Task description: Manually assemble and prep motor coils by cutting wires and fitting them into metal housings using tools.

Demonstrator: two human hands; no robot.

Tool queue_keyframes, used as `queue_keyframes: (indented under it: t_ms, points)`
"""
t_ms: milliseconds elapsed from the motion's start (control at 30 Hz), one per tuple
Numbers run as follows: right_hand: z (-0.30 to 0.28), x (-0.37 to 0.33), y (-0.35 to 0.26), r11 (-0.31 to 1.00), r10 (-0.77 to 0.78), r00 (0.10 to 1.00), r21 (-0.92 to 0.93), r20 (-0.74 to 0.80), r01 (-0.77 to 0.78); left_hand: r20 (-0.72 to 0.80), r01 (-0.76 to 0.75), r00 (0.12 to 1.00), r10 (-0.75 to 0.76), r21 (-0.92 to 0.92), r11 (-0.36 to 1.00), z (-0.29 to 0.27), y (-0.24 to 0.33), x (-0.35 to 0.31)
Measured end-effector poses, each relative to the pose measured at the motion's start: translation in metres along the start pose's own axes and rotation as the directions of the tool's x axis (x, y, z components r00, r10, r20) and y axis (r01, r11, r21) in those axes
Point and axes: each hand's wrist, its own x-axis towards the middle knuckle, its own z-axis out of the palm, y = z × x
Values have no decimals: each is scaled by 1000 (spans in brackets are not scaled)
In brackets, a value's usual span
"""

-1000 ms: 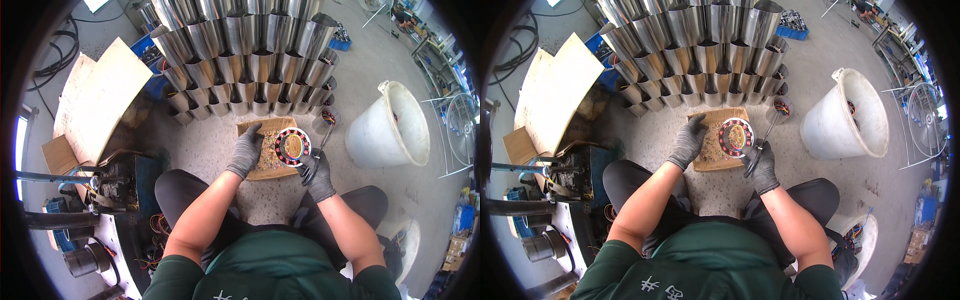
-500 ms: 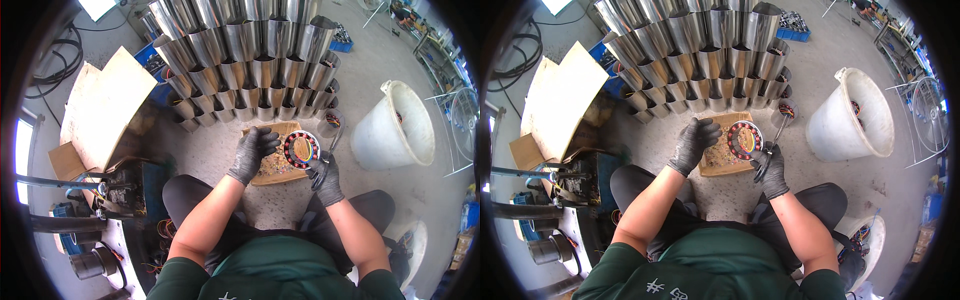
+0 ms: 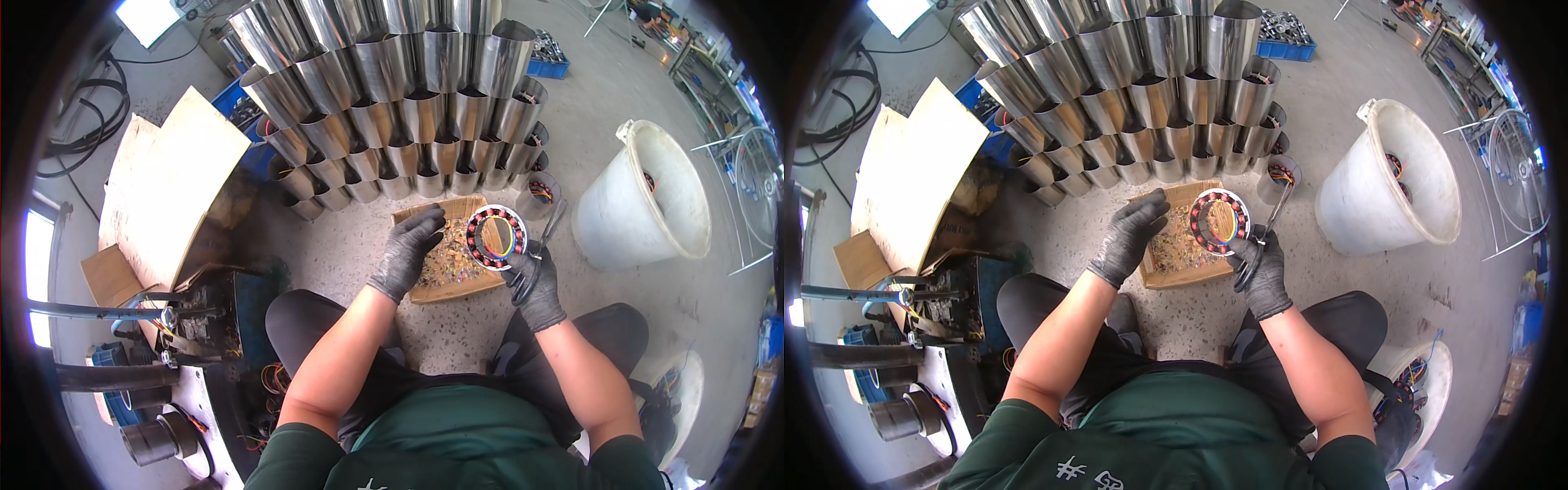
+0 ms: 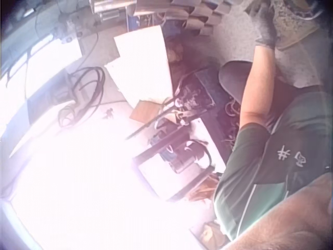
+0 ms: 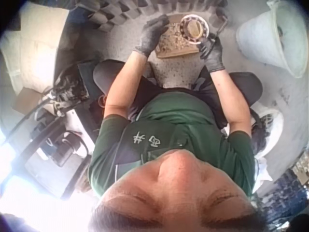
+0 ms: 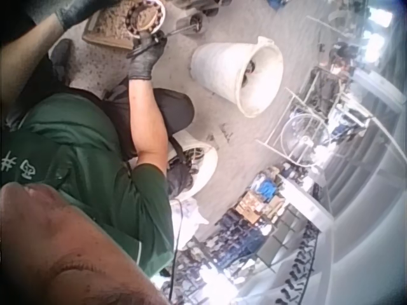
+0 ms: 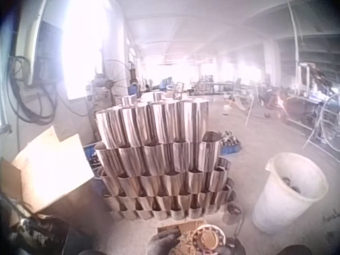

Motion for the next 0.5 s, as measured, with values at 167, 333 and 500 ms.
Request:
queue_keyframes:
  t_ms: [167, 333, 500]
  points:
    - [2, -1, -2, 1000, -17, 999, -18, -32, 17, 5, -84, 996, 84, 124, 989, -1, -10, 6]
    - [8, -9, -11, 999, -6, 999, -34, -54, 4, 15, -79, 997, 81, -126, 989, -8, -15, 11]
    - [7, -8, -14, 999, 25, 996, -22, -89, -28, 8, 4, 1000, -2, -178, 984, -5, -15, 10]
